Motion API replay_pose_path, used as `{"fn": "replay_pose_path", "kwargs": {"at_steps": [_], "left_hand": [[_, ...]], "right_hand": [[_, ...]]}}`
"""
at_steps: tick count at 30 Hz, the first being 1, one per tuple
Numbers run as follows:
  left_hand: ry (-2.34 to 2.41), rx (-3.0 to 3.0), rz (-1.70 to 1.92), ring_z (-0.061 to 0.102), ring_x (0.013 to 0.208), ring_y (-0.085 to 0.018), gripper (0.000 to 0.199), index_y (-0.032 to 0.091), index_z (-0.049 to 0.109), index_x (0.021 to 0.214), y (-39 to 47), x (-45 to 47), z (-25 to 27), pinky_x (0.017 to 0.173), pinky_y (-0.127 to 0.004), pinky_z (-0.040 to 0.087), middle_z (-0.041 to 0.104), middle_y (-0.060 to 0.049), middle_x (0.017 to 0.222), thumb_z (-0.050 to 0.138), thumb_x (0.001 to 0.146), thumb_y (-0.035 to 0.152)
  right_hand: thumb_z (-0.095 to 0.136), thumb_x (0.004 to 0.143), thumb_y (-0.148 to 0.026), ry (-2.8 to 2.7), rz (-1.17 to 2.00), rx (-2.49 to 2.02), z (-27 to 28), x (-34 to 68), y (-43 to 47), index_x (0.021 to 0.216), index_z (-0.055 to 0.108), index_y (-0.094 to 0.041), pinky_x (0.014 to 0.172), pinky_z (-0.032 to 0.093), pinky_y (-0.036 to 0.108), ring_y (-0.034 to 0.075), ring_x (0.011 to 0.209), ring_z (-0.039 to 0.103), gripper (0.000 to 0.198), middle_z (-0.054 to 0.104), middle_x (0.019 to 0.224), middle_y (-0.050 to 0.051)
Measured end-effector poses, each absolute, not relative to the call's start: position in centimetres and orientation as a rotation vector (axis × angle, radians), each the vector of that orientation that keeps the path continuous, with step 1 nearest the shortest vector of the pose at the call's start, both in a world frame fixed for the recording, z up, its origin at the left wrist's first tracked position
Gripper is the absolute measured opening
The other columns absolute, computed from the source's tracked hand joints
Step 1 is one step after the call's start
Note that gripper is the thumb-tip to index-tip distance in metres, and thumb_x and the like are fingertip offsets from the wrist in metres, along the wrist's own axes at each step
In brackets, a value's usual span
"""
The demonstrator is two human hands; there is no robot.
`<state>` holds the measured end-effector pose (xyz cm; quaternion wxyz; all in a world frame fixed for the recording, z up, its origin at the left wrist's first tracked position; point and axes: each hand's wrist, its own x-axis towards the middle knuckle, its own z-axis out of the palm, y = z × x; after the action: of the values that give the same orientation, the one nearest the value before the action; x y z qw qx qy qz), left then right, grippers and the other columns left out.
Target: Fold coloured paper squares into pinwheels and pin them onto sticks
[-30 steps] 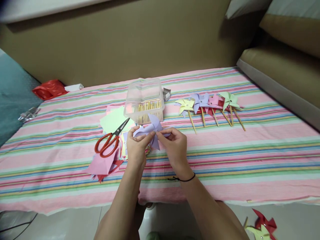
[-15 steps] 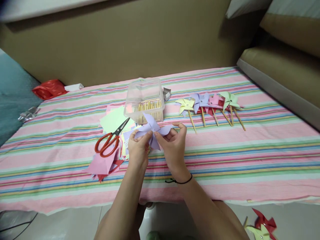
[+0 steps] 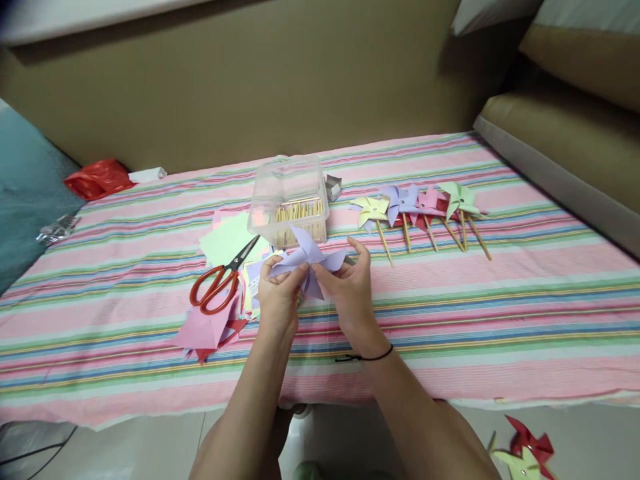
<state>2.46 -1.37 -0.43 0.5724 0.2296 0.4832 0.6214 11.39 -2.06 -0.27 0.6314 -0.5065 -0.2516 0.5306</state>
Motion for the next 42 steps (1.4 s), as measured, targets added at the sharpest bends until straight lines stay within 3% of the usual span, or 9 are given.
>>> {"fn": "replay_pose_path", "kwargs": {"at_steps": [5,9,12,19,29,36,39,42], "left_hand": [[1.064,0.678,1.337,0.061,0.056,-0.009,0.059,0.021,0.048,0.098,-1.0,1.2,-0.1,0.061,-0.021,0.046,0.066,0.005,0.066,0.083,0.051,0.019],[0.95,0.78,1.144,0.066,0.07,-0.013,0.047,0.019,0.051,0.104,-0.7,-0.6,0.4,0.075,-0.028,0.051,0.071,-0.002,0.079,0.077,0.065,0.027],[0.99,0.802,1.109,0.067,0.074,-0.014,0.052,0.018,0.05,0.107,-0.6,-1.4,0.3,0.075,-0.028,0.051,0.071,-0.004,0.083,0.078,0.064,0.028],[1.098,0.89,1.082,0.054,0.047,-0.007,0.068,0.02,0.043,0.106,-0.6,-1.3,-0.2,0.052,-0.02,0.043,0.064,0.006,0.065,0.083,0.051,0.021],[1.13,0.975,1.05,0.056,0.047,-0.01,0.067,0.021,0.04,0.106,-0.6,-1.2,-0.7,0.05,-0.019,0.043,0.062,0.007,0.054,0.078,0.051,0.018],[1.181,0.967,1.065,0.052,0.039,-0.01,0.062,0.022,0.039,0.1,-0.7,-1.1,-0.4,0.041,-0.017,0.037,0.059,0.008,0.05,0.079,0.051,0.02],[1.219,0.896,1.119,0.057,0.043,-0.013,0.064,0.022,0.04,0.099,-0.5,-1.8,-0.2,0.044,-0.02,0.042,0.064,0.005,0.056,0.08,0.049,0.02],[1.256,0.792,1.249,0.061,0.049,-0.014,0.065,0.021,0.042,0.099,-0.1,-2.9,-0.1,0.05,-0.024,0.047,0.067,0.002,0.062,0.081,0.047,0.019]], "right_hand": [[0.082,0.051,-0.031,-0.564,1.186,-1.172,-0.3,12.1,-1.9,0.133,0.031,-0.02,0.054,0.049,0.029,0.015,0.053,0.06,0.098,0.065,0.06,-0.008],[0.082,0.052,-0.031,-0.621,1.225,-1.185,-0.6,13.5,-1.7,0.134,0.03,-0.019,0.051,0.047,0.027,0.014,0.051,0.058,0.098,0.064,0.058,-0.008],[0.083,0.05,-0.029,-0.758,1.346,-1.216,-0.5,14.6,-1.5,0.133,0.031,-0.019,0.049,0.044,0.025,0.015,0.051,0.058,0.099,0.064,0.057,-0.007],[0.08,0.05,-0.024,-0.912,1.455,-1.303,-0.2,14.5,-1.5,0.131,0.032,-0.019,0.049,0.044,0.026,0.017,0.053,0.06,0.094,0.062,0.055,-0.008],[0.079,0.052,-0.02,-1.024,1.428,-1.344,-1.0,14.7,-1.3,0.132,0.032,-0.02,0.049,0.047,0.025,0.017,0.056,0.063,0.092,0.064,0.059,-0.006],[0.083,0.054,-0.03,-1.002,1.448,-1.257,-0.8,14.8,-1.4,0.134,0.029,-0.02,0.054,0.05,0.028,0.019,0.06,0.066,0.097,0.069,0.064,-0.003],[0.08,0.06,-0.038,-0.978,1.317,-1.25,-0.8,15.5,-1.2,0.126,0.038,-0.021,0.059,0.051,0.03,0.019,0.066,0.067,0.08,0.072,0.073,0.0],[0.071,0.071,-0.041,-1.011,1.014,-1.383,-1.3,16.7,-0.7,0.105,0.054,-0.021,0.063,0.051,0.032,0.02,0.071,0.067,0.044,0.071,0.072,0.003]]}}
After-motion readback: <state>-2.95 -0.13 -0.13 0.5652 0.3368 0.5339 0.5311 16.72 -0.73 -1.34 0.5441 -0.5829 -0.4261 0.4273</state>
